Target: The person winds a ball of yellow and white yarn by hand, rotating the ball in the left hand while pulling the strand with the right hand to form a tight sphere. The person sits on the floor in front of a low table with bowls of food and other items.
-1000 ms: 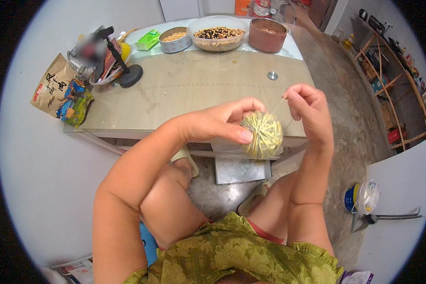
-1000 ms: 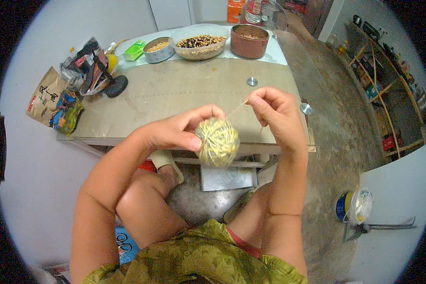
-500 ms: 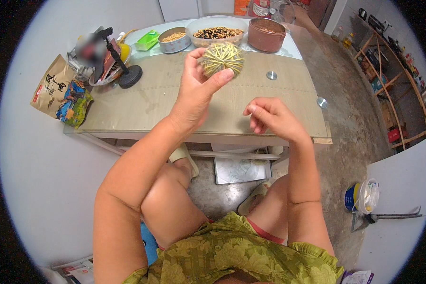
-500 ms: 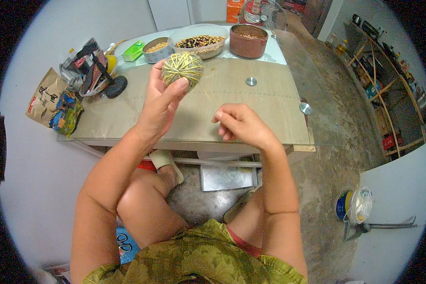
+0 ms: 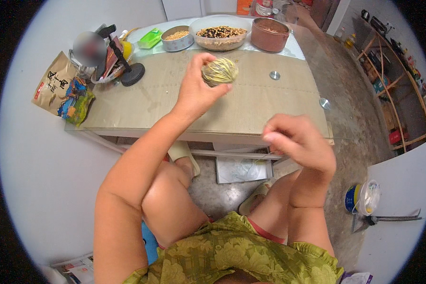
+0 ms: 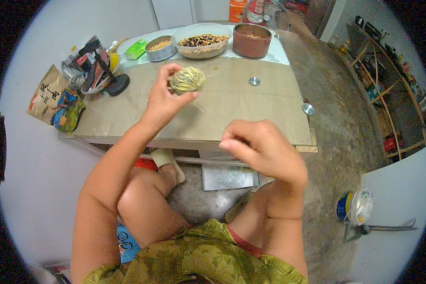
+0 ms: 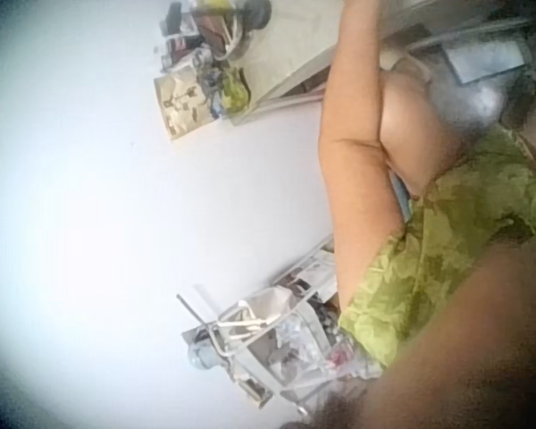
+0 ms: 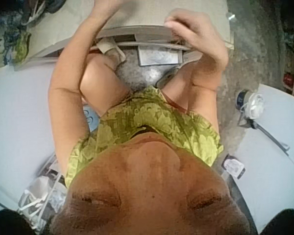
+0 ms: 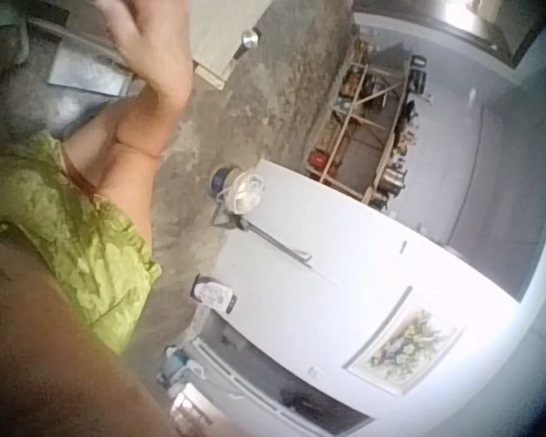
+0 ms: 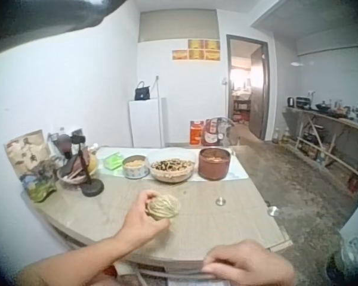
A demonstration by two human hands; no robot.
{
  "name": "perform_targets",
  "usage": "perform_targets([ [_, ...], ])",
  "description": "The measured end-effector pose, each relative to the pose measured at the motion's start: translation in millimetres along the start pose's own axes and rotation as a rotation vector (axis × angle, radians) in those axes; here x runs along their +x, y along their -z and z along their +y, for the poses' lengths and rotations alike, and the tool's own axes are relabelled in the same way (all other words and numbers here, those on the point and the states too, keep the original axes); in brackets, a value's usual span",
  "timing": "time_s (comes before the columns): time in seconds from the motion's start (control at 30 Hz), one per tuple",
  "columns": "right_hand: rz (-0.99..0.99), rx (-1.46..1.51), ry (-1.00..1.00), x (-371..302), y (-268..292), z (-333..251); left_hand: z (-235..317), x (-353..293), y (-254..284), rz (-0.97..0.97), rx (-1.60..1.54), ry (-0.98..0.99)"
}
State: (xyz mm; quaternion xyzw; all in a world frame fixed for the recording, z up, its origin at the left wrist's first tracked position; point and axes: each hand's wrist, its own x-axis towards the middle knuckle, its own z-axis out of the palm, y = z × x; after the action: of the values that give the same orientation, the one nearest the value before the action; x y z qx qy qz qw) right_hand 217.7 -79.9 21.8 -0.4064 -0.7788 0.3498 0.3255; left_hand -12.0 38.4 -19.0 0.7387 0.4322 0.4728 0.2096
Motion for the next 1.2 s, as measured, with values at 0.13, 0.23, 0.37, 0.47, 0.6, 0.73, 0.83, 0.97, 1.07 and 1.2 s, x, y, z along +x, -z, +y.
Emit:
perform_targets([
  [0.13,0.28,0.096,-0.042,-12.5,20.2,-5.5,14.3,-6.5,-1.2,-0.554,-0.169,0.185],
  [0.23,0.381,0.219,-0.032,-6.4,24.9,5.8,25.5,-14.9,-4.1,-0.934,-0.505,0.246],
  [0.37,0.42,0.257,-0.043,7.2,24.1,25.9,41.1,-20.8,-5.5,-1.113,-0.872,0.344],
  [0.47,0.398,0.257,-0.076,15.6,22.7,35.3,54.2,-21.0,0.2,-0.986,-1.028,0.418],
  [0.6,0.348,0.325,-0.078,23.7,19.3,42.1,58.7,-17.4,3.2,-0.718,-1.13,0.367],
  [0.73,0.267,0.345,-0.066,32.4,8.6,53.0,55.9,-12.9,-3.1,-0.469,-1.149,0.243],
  [0.83,0.182,0.335,-0.105,36.6,-3.9,58.8,53.8,-10.2,-3.9,-0.297,-1.18,0.197],
  [0.97,0.068,0.346,-0.158,37.7,-17.8,52.8,46.7,0.8,4.3,-0.083,-1.112,0.106],
  [1.07,-0.049,0.274,-0.181,34.0,-19.8,36.3,40.5,2.0,2.8,0.131,-0.821,0.029],
  [1.2,-0.183,0.242,-0.125,23.7,-22.0,16.8,25.4,-0.1,2.2,0.171,-0.281,-0.108],
])
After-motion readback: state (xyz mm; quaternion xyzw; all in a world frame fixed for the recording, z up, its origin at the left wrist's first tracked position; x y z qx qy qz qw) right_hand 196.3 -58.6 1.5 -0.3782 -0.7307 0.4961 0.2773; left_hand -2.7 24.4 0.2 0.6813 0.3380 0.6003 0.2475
